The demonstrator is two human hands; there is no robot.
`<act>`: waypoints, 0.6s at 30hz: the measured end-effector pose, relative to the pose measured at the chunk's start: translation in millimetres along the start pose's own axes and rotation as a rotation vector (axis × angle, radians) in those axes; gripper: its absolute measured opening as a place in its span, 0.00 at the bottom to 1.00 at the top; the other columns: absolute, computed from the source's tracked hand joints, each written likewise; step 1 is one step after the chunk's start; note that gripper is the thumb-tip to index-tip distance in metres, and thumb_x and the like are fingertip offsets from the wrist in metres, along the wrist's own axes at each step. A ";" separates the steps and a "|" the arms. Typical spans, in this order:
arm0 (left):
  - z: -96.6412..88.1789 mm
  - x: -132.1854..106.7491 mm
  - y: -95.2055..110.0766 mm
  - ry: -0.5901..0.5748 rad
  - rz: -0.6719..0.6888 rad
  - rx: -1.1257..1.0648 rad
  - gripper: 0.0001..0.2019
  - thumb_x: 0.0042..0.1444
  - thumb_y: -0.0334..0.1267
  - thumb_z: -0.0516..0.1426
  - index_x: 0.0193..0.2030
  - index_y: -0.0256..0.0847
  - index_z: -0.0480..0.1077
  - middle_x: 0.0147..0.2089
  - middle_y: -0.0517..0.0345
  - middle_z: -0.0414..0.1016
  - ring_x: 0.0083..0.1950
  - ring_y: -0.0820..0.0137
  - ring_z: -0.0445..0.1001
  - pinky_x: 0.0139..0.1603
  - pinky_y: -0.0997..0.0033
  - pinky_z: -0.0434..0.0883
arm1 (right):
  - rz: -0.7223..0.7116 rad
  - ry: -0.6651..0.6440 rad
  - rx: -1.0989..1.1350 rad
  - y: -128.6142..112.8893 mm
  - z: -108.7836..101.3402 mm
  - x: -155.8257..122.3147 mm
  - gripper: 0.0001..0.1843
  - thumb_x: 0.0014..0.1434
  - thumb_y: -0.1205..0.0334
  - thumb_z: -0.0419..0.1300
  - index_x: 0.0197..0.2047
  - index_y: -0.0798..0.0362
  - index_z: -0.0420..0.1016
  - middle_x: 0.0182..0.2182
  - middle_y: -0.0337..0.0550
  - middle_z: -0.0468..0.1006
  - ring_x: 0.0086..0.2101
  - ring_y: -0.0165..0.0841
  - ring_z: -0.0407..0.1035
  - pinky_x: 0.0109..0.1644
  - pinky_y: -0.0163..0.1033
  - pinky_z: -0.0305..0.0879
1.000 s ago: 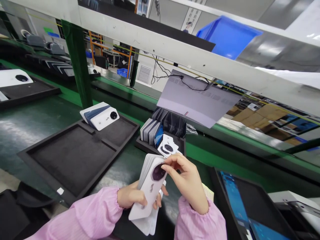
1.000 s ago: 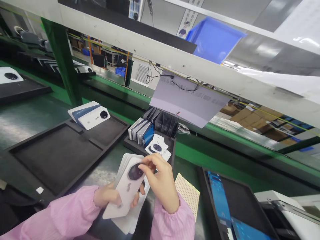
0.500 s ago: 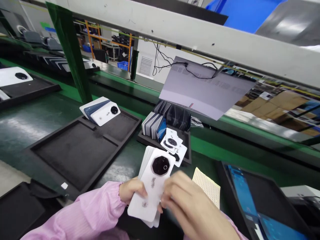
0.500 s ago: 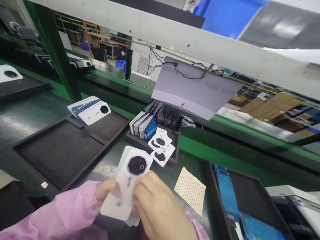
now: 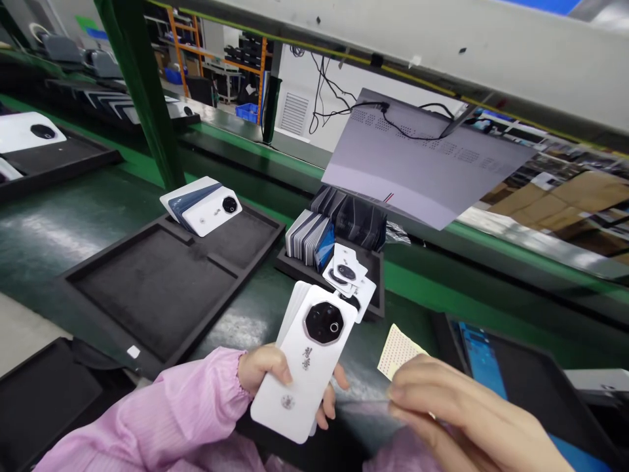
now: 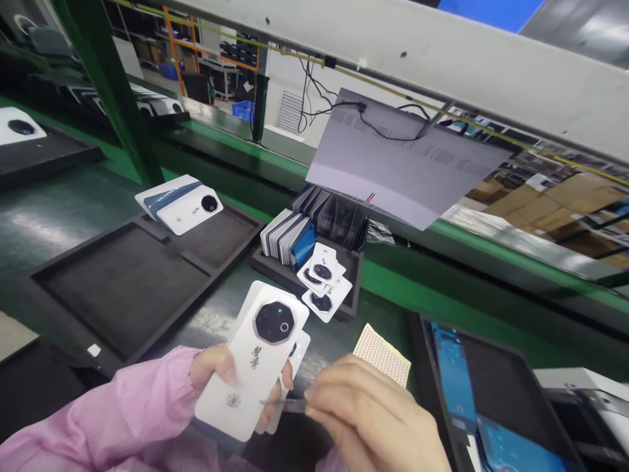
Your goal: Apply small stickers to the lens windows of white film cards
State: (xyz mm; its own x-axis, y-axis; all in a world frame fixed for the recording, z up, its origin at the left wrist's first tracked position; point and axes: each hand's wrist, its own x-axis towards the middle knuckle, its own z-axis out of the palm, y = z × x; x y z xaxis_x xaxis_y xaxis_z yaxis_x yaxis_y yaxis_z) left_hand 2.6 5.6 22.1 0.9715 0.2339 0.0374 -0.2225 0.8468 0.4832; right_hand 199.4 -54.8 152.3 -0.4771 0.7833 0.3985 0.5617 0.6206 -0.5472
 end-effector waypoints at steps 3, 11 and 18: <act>2.9 -0.7 0.9 0.015 0.007 0.010 0.31 0.31 0.35 0.52 0.48 0.28 0.66 0.34 0.49 0.75 0.34 0.63 0.73 0.37 0.63 0.67 | 0.089 0.159 -0.073 2.7 5.8 1.9 0.08 0.56 0.72 0.56 0.36 0.49 0.70 0.28 0.40 0.76 0.30 0.32 0.72 0.31 0.34 0.70; 7.2 0.2 4.0 0.005 0.000 0.054 0.32 0.30 0.34 0.51 0.48 0.27 0.67 0.33 0.49 0.74 0.34 0.63 0.72 0.37 0.64 0.67 | 0.253 0.276 -0.072 19.1 21.2 6.7 0.06 0.55 0.68 0.60 0.36 0.48 0.71 0.29 0.38 0.76 0.27 0.30 0.70 0.30 0.34 0.67; 6.3 0.7 3.9 0.018 -0.024 0.109 0.31 0.30 0.35 0.51 0.47 0.28 0.67 0.33 0.49 0.73 0.34 0.63 0.71 0.37 0.62 0.65 | 0.238 0.195 -0.046 21.8 25.7 16.6 0.03 0.57 0.68 0.58 0.35 0.51 0.71 0.28 0.39 0.76 0.28 0.30 0.71 0.29 0.33 0.67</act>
State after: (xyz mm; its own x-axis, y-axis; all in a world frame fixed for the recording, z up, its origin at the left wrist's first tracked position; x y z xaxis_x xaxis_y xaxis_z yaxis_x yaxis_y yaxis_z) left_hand 2.9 6.0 29.6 0.9747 0.2234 0.0099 -0.1883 0.7957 0.5757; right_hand 186.3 -29.2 128.0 -0.1923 0.8965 0.3992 0.6741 0.4163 -0.6102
